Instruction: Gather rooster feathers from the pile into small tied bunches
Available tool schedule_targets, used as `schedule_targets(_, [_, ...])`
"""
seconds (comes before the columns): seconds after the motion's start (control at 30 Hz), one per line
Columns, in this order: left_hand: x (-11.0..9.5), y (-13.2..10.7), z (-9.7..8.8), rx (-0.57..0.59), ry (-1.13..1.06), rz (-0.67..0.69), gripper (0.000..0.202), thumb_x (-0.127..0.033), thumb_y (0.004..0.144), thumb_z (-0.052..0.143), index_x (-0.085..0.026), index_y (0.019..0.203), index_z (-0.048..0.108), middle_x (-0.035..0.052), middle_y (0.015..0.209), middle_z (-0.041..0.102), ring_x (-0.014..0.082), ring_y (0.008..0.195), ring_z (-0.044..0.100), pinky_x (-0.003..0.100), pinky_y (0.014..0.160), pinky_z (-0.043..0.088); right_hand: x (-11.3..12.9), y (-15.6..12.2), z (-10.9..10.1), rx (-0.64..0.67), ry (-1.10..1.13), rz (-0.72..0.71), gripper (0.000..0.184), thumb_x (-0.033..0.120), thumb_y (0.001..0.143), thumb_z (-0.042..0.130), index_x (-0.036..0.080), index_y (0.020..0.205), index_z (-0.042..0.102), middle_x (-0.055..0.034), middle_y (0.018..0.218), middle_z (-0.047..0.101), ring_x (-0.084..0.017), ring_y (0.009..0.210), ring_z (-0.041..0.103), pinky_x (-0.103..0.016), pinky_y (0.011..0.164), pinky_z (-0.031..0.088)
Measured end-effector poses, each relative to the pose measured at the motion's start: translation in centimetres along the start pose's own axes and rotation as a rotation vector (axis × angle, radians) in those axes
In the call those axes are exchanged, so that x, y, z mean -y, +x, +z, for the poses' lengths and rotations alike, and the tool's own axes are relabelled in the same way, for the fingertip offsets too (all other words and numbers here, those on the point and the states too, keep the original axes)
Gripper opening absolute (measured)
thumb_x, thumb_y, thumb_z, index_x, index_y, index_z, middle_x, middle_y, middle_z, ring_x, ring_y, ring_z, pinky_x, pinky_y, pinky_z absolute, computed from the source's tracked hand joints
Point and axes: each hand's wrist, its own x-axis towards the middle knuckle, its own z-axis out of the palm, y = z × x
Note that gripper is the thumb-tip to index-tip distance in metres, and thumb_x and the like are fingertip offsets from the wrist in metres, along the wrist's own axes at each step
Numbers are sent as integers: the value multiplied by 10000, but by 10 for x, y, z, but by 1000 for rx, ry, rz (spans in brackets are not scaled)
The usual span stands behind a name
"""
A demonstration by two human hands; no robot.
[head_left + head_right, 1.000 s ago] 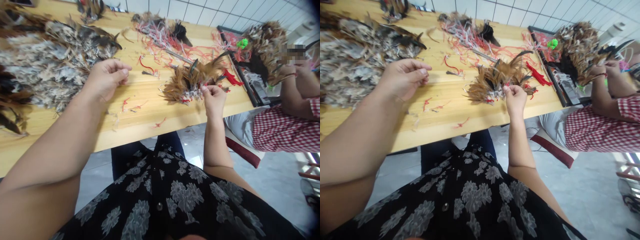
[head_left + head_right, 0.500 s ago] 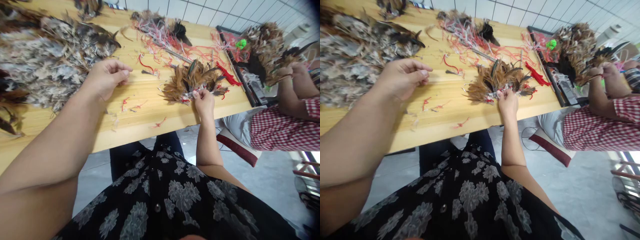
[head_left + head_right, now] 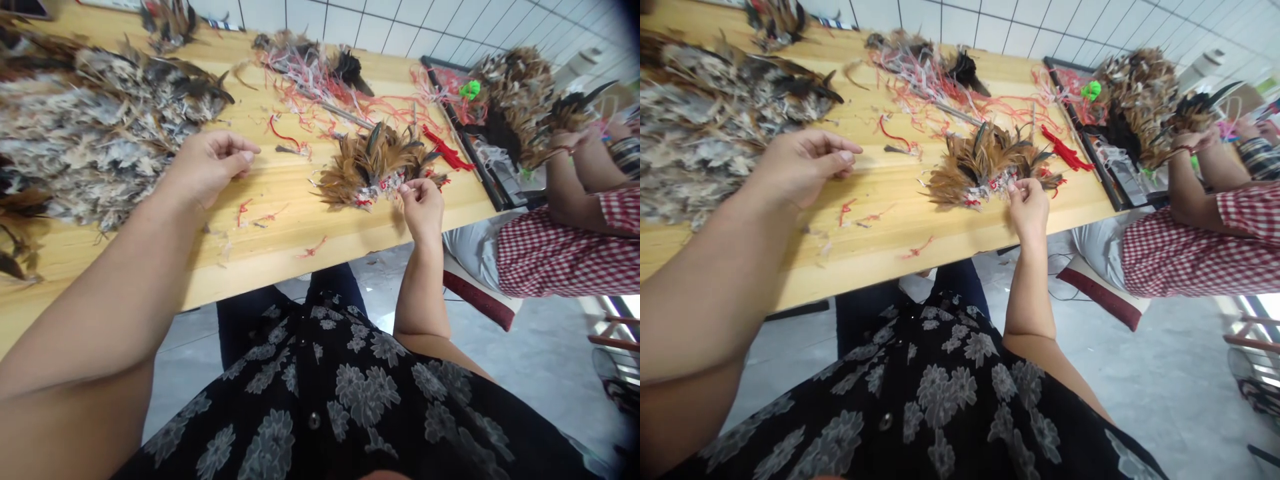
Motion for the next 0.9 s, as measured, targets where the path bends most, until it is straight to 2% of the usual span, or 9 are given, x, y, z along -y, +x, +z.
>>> schedule_targets(0.13, [2,1,-1,-6,-4,7,275,67,903,824,-190,1000,852,-42,691,679,163,654,571,427,889,709,-20,9,-1,-111,57,-55,179,184,1023,760,290,971,626,122,731,411,-185,694,497,-387,812,427])
schedule_targets(0.27, [-6,-5,0,-21,21,-2,293,107,935,804,-167,1016,869,-45,721,720,135,645,568,334,786,644,-42,22,-2,-215,52,-20,141,224,1035,741,289,1057,618,130,746,419,-193,702,505,-391,833,436])
schedule_targets(0.43, [-16,-12,2,-27,47,-30,317,136,930,773,-155,1004,875,-25,791,779,134,658,583,297,740,573,-50,24,0,-166,97,128,216,152,1015,745,297,1038,586,137,737,424,-193,713,501,-386,845,445])
schedule_targets(0.53, [-14,-11,2,-21,38,-18,296,104,901,786,-173,964,870,-15,791,781,148,663,587,295,712,559,-53,23,5,-177,159,123,211,165,984,732,304,1027,578,134,743,397,-199,719,507,-393,839,454])
schedule_targets(0.63, [-11,-9,0,-7,45,-5,273,66,898,794,-189,958,871,-7,786,769,155,661,584,298,705,567,-62,25,14,-250,217,-10,150,341,969,694,309,1056,576,104,796,393,-208,750,532,-416,847,503])
schedule_targets(0.77, [-10,-11,-2,-5,90,8,232,-6,925,782,-181,1038,885,13,831,771,175,692,607,321,742,572,-66,27,27,-276,265,-285,441,699,1015,593,290,1179,617,27,898,497,-218,801,551,-457,875,565])
schedule_targets(0.83, [-9,-12,-2,-29,101,16,229,-39,936,770,-173,1078,889,16,841,768,182,703,615,322,742,534,-54,22,33,-235,236,-379,532,786,1092,549,286,1244,649,-18,970,575,-228,861,586,-467,919,591])
schedule_targets(0.9, [-7,-11,-3,-55,91,31,218,-66,934,759,-168,1082,882,15,835,759,182,705,612,320,728,492,-27,13,38,-124,177,-453,537,789,1174,518,293,1292,685,-56,1060,640,-244,959,653,-474,978,621])
